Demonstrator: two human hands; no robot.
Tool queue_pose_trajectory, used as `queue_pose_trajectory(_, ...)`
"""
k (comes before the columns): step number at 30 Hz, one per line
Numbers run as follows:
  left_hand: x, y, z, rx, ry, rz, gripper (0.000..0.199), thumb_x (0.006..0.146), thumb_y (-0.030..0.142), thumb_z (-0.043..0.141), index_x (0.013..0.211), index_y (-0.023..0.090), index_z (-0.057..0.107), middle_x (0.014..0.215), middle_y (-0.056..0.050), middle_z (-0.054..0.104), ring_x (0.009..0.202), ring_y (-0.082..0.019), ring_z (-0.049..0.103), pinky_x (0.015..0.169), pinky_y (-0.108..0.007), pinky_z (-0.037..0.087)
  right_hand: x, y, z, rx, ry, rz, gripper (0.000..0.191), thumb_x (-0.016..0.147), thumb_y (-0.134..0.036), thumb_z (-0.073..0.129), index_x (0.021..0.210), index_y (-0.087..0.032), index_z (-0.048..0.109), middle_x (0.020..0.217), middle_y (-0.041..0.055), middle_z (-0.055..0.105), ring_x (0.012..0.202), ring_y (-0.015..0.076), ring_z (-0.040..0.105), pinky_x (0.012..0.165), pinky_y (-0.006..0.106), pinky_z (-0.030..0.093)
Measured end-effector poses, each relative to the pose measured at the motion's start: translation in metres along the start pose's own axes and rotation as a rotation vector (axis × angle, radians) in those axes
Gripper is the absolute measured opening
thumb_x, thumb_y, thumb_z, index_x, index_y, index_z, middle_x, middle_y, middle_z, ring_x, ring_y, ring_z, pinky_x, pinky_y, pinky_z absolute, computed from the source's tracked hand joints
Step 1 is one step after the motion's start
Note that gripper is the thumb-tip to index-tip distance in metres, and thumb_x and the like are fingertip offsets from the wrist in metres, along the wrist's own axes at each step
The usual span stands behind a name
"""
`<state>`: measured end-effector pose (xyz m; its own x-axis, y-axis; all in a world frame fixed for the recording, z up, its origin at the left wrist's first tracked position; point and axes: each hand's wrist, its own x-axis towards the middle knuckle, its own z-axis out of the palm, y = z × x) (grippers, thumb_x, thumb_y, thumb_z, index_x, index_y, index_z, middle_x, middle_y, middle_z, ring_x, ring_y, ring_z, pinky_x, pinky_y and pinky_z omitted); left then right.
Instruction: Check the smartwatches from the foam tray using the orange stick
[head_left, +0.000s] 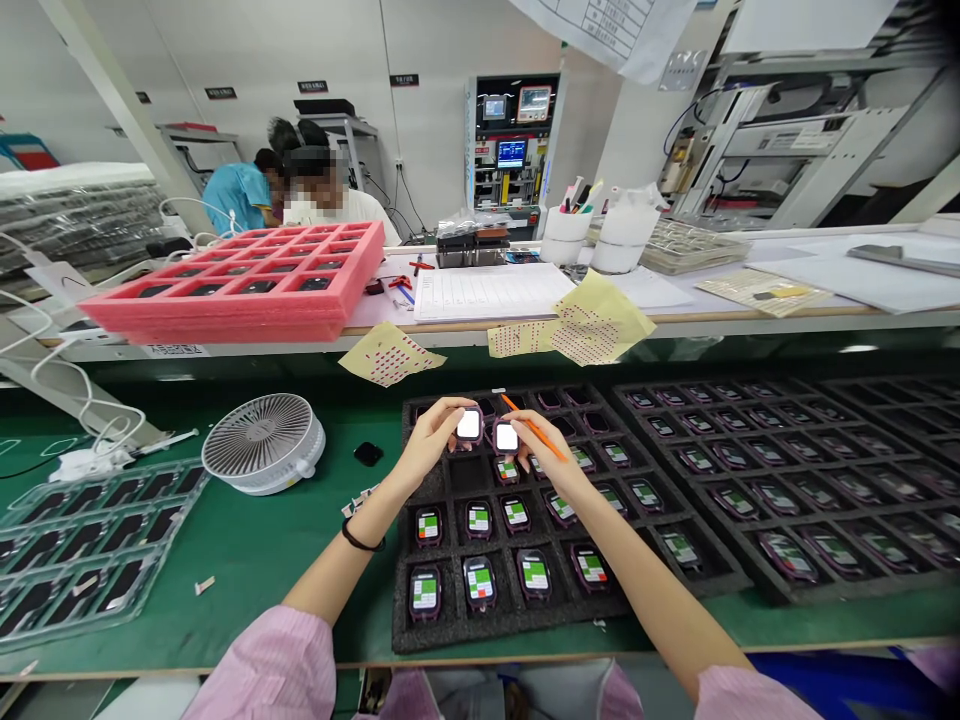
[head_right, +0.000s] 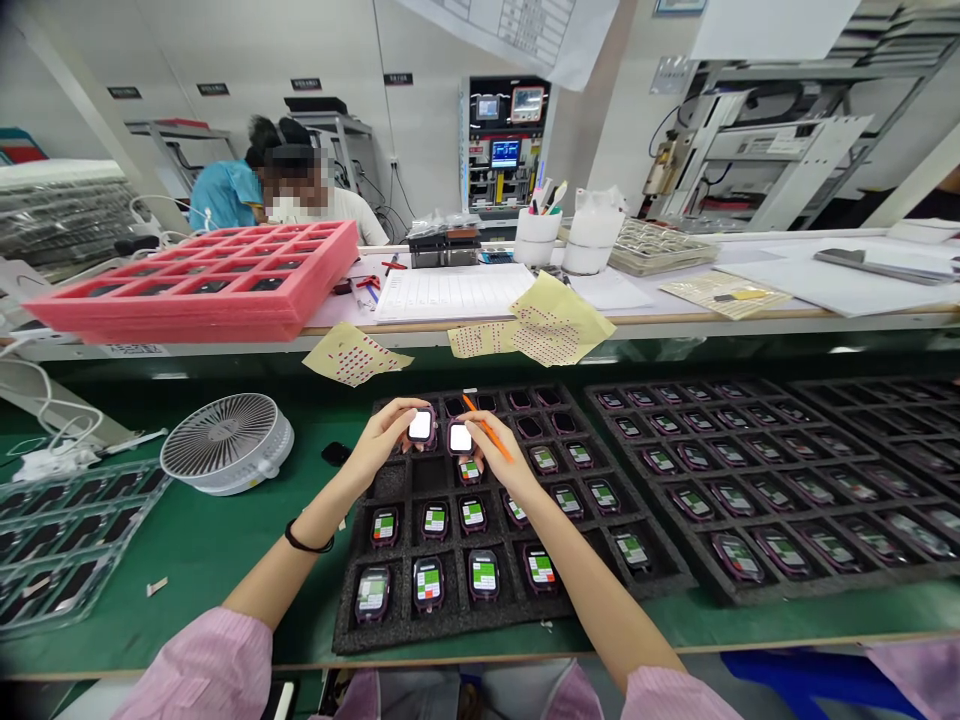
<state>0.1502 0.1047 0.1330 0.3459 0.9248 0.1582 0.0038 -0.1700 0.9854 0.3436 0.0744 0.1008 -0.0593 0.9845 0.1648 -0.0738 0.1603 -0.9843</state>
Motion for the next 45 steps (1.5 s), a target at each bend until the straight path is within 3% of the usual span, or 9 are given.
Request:
queue_pose_trajectory(5,0.001,-0.003,-0.001,-0.025,-0.073,0.027,0.046,0.081,0.037,0.062,0.122,0.019,0.052,0.11,-0.01,0.063,0.076,-0.015,0.063,0.051,-0.02,0.041,-0.001,-0.001,0.0,0.015,-0.073,-0.009,0.031,0.081,-0.038,0.063,0.108,-0.025,0.055,0.099,0.0053,0.06,0.065,0.0151,0.065,0.041,0.022,0.042)
queue_pose_trajectory(7,0.001,-0.004,-0.002,-0.013,-0.094,0.032,0.053,0.078,0.034,0.066,0.127,0.02,0.049,0.117,-0.011,0.061,0.082,-0.017,0.064,0.053,-0.02,0.042,-0.001,-0.001,0.0,0.018,-0.089,-0.013,0.037,0.077,-0.035,0.067,0.11,-0.025,0.053,0.104,0.0063,0.058,0.071,0.0169,0.067,0.042,0.022,0.043)
queue_pose_trajectory(13,0.0,-0.003,0.0,0.004,-0.061,0.019,0.047,0.077,0.034,0.067,0.12,0.019,0.055,0.114,-0.01,0.064,0.072,-0.014,0.064,0.052,-0.021,0.041,-0.001,-0.001,0.0,0.015,-0.062,0.008,0.04,0.073,-0.033,0.072,0.107,-0.024,0.054,0.098,0.0053,0.059,0.068,0.0169,0.066,0.041,0.022,0.042)
queue_pose_trajectory(18,0.0,0.0,0.001,0.001,-0.006,0.007,0.033,0.08,0.04,0.061,0.103,0.016,0.065,0.092,-0.006,0.068,0.061,-0.011,0.059,0.049,-0.02,0.041,0.0,-0.002,0.0,0.026,0.001,0.029,0.026,0.078,-0.04,0.066,0.097,-0.022,0.06,0.074,0.0002,0.057,0.052,0.0135,0.061,0.039,0.023,0.041)
queue_pose_trajectory(23,-0.001,0.0,0.002,0.012,-0.004,-0.027,0.035,0.078,0.048,0.061,0.09,0.015,0.066,0.076,-0.003,0.065,0.059,-0.013,0.058,0.046,-0.02,0.044,0.001,0.0,-0.001,-0.011,0.073,0.059,0.027,0.076,-0.045,0.066,0.087,-0.02,0.062,0.061,-0.0033,0.052,0.042,0.0102,0.053,0.034,0.021,0.031)
queue_pose_trajectory(28,0.001,-0.003,0.003,0.032,-0.075,-0.035,0.036,0.076,0.046,0.065,0.094,0.016,0.063,0.083,-0.003,0.065,0.064,-0.012,0.059,0.049,-0.02,0.048,0.0,-0.001,0.0,-0.026,0.06,0.059,0.025,0.075,-0.042,0.068,0.087,-0.02,0.062,0.061,-0.005,0.051,0.04,0.0065,0.048,0.037,0.021,0.032)
queue_pose_trajectory(35,0.001,-0.008,0.002,-0.01,-0.178,-0.006,0.045,0.074,0.036,0.07,0.112,0.016,0.055,0.106,-0.009,0.063,0.08,-0.014,0.062,0.069,-0.026,0.053,-0.001,-0.001,0.001,0.03,-0.018,0.027,0.036,0.071,-0.034,0.072,0.102,-0.022,0.057,0.081,0.0004,0.06,0.058,0.0124,0.061,0.038,0.019,0.033)
queue_pose_trajectory(39,0.002,-0.011,0.002,0.005,-0.176,0.009,0.052,0.068,0.03,0.075,0.114,0.016,0.054,0.108,-0.009,0.064,0.085,-0.015,0.062,0.075,-0.027,0.052,-0.002,-0.002,0.001,0.019,-0.043,0.029,0.045,0.066,-0.03,0.076,0.106,-0.023,0.056,0.09,0.0024,0.062,0.064,0.0133,0.061,0.042,0.02,0.04)
queue_pose_trajectory(45,0.003,-0.008,0.004,-0.015,-0.125,-0.063,0.044,0.067,0.037,0.075,0.102,0.015,0.059,0.089,-0.004,0.065,0.07,-0.012,0.06,0.06,-0.023,0.051,0.0,-0.003,0.002,0.035,0.036,0.038,0.036,0.066,-0.035,0.076,0.095,-0.022,0.059,0.077,-0.0008,0.058,0.055,0.0099,0.053,0.047,0.022,0.045)
